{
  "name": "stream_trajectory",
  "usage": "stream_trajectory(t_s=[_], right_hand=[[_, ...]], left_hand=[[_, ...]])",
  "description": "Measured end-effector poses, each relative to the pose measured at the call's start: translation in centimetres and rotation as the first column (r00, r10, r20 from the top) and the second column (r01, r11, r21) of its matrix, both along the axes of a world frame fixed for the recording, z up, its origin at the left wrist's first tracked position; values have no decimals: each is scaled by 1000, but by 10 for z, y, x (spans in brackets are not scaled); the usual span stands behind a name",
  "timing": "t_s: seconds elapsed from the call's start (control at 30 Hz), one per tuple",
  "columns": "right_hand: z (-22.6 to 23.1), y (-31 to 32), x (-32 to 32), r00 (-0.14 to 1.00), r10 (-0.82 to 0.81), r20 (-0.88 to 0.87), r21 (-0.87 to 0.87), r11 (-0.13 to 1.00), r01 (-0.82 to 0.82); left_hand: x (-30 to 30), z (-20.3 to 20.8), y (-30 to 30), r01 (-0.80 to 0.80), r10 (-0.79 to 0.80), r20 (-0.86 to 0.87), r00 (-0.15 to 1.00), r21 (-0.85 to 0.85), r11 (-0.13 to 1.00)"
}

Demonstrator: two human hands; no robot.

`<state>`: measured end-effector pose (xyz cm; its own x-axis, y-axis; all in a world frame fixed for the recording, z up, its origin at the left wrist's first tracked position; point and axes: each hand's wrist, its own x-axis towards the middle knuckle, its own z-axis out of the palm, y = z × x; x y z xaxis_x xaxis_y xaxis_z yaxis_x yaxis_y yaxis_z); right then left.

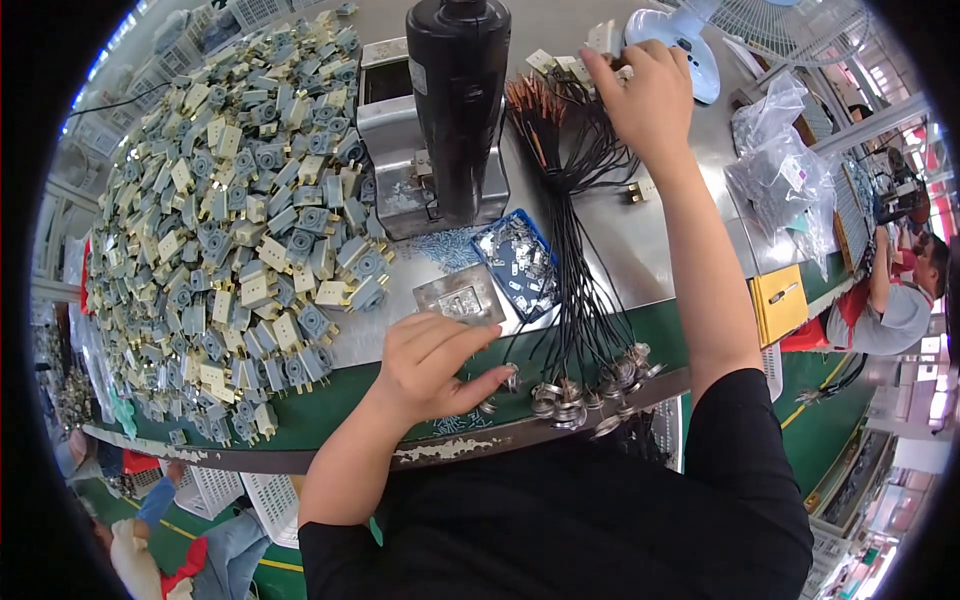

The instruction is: Assembling small electronic components with wiring using a power tool on a factory production line.

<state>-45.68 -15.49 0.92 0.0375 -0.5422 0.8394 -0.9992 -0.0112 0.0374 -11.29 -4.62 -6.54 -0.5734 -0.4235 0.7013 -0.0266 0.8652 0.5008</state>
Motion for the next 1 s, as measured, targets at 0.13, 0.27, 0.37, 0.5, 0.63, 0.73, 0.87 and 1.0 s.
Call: stream_trajectory(t_s=[0.13,0.27,0.37,0.5,0.63,0.73,0.87,1.0], right_hand=[[-14,-11,-6,995,-82,-52,-16,997,81],[-12,13,-3,958,192,214,-114,979,-171],[-4,55,7,824,347,448,-110,936,-334],[4,96,-6,788,398,471,-147,916,-374],[16,111,2,676,493,547,-326,870,-371],[25,114,9,548,633,547,-432,774,-463],[55,123,65,571,666,480,210,545,-812],[39,102,132,509,688,517,488,251,-836]], left_hand=[[-2,-2,0,14,-14,-4,1000,12,1000],[1,-1,2,116,-120,163,979,32,993],[6,11,3,188,-194,309,931,50,981],[8,17,7,240,-222,468,856,21,971],[16,20,1,282,-306,410,859,119,952],[30,33,-13,345,-391,46,919,384,856],[45,29,-13,127,-19,-200,980,543,830],[48,26,-12,160,106,-326,940,691,705]])
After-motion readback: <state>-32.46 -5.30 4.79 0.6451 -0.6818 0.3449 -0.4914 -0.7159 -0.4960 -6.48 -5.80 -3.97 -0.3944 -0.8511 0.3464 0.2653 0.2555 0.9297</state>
